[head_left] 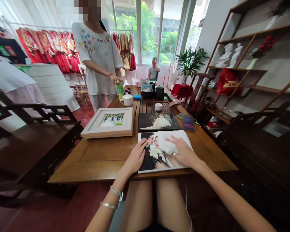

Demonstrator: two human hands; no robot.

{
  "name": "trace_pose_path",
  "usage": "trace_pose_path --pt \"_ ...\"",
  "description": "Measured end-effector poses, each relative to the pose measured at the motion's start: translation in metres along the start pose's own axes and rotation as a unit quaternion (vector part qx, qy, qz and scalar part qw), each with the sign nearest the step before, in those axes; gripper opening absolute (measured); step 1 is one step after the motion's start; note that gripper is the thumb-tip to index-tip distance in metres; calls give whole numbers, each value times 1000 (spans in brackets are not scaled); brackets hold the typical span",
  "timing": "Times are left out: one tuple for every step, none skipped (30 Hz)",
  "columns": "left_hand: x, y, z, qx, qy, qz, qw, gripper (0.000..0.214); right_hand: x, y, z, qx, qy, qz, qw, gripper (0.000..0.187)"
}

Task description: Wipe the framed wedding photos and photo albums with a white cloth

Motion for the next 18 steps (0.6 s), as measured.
trace_pose_path --pt "0 0 0 -2 -1 -1 1000 45 4 9 -13 -19 -8 -12 1000 70" --pt "0 0 0 -4 -1 -1 1000 45 7 18 -24 -33 -14 -21 999 68" --pt "0 0 1 -5 -2 -2 1000 45 9 26 -32 -44 -20 -27 998 68" --pt "0 0 1 -7 -3 -4 1000 45 11 33 -39 -51 -23 -32 998 67" --pt "0 0 1 -8 -4 -6 1000 44 13 38 -42 -55 -25 -34 998 67" --pt "0 0 2 -10 -5 -8 1000 44 13 42 -44 -55 -25 -34 998 67" --pt "0 0 2 -11 -6 -9 1000 44 13 44 -44 -54 -26 -33 998 68" --pt "0 0 2 -12 -7 -10 1000 44 13 43 -42 -52 -25 -29 998 69" --pt "0 0 3 -12 -9 -12 1000 44 11 41 -38 -46 -24 -22 998 70" --pt "0 0 3 -12 -11 -13 1000 44 9 37 -32 -35 -21 -13 999 71" --pt "0 0 3 -11 -13 -15 1000 44 6 30 -23 -18 -18 -3 1000 71" --pt "0 0 3 -10 -15 -16 1000 44 2 22 -12 3 -14 10 1000 71" --pt "0 0 3 -8 -15 -17 1000 44 -2 11 1 30 -10 25 999 73" --pt "0 0 3 -7 -15 -18 1000 44 -7 -1 16 60 -7 41 997 75" --pt "1 0 3 -6 -15 -18 1000 44 -11 -13 31 90 -3 60 994 80" --pt "1 0 2 -5 -15 -16 1000 44 -15 -26 45 119 1 80 990 84" --pt "1 -1 2 -5 -17 -15 1000 44 -19 -37 58 147 5 99 984 88" --pt "0 -1 2 -4 -19 -12 1000 45 -21 -46 68 170 9 117 978 90"
Point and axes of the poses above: each hand's wrist, its own y-axis towards the middle knuckle, its own x-axis out of the back of the hand, z = x × y, the point moved 8 cm from there along y, towards the middle knuckle, and after that the axes turned 9 degrees about y, right-handed, at the moved point
